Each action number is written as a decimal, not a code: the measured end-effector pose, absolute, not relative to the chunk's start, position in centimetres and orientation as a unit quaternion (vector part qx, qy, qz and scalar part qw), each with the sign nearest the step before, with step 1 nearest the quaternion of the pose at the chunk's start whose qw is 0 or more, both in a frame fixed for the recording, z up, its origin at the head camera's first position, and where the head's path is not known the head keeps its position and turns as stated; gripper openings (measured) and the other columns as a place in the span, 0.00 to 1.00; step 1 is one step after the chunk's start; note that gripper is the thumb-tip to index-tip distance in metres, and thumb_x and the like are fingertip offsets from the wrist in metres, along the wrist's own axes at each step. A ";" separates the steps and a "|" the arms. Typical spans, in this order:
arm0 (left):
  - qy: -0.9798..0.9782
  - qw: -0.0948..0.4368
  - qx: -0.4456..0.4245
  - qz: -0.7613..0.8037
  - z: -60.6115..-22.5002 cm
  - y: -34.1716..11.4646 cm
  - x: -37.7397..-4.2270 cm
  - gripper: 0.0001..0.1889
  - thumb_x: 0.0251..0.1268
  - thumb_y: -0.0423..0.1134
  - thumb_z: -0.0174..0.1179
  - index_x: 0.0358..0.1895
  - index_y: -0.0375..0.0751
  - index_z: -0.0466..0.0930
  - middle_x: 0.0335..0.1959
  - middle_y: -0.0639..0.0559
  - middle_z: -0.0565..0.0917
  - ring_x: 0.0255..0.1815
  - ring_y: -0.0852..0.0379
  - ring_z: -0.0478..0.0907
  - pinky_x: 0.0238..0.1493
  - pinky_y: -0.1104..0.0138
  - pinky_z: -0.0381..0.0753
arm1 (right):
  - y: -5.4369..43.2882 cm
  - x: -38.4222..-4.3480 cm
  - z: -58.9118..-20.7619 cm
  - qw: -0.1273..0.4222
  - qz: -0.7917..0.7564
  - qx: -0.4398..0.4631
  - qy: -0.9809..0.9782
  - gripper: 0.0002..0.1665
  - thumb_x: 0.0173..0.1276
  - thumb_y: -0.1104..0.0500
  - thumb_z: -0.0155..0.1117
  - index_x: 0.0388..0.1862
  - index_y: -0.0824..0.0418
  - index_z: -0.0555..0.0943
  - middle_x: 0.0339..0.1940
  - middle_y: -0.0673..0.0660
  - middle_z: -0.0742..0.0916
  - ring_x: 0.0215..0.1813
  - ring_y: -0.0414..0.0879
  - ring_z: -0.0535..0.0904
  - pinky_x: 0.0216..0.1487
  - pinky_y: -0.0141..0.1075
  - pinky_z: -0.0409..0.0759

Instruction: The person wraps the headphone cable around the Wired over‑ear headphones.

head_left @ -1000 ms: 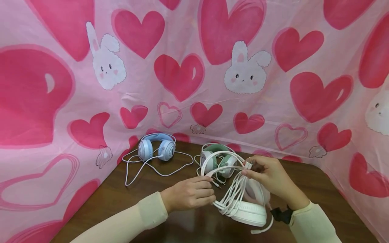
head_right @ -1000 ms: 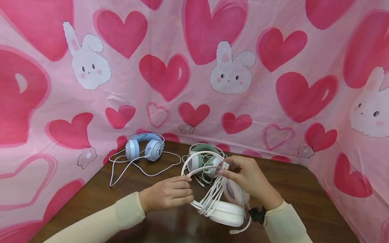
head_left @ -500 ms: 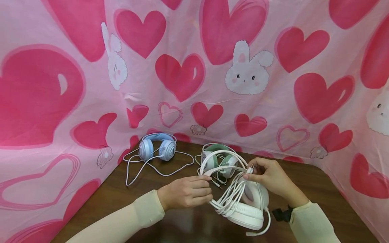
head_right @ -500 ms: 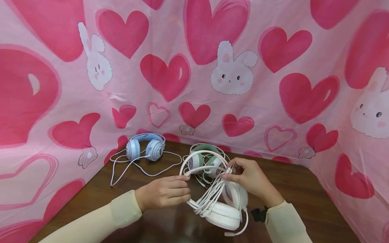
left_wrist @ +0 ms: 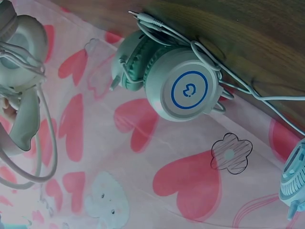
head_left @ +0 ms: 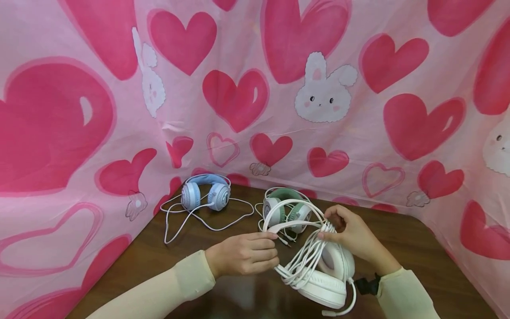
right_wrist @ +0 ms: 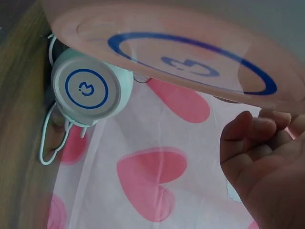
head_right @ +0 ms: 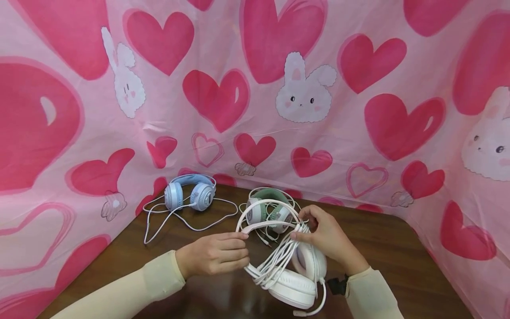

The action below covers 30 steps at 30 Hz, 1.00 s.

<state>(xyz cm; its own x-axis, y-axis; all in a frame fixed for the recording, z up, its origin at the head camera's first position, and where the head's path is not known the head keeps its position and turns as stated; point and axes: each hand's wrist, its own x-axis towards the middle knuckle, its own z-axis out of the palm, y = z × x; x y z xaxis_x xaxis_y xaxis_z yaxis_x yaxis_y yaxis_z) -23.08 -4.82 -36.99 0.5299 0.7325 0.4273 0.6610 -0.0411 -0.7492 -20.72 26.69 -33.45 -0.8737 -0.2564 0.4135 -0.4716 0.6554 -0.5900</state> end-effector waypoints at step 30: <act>-0.503 0.514 -0.694 0.046 -37.7 -5.9 -24.6 0.12 0.73 0.28 0.49 0.46 0.39 0.84 0.44 0.47 0.85 0.49 0.50 0.81 0.62 0.55 0.70 | 27.8 -21.2 -37.2 -0.092 0.533 0.279 -0.793 0.24 0.76 0.62 0.50 0.63 0.73 0.60 0.51 0.67 0.80 0.51 0.46 0.80 0.51 0.35 0.78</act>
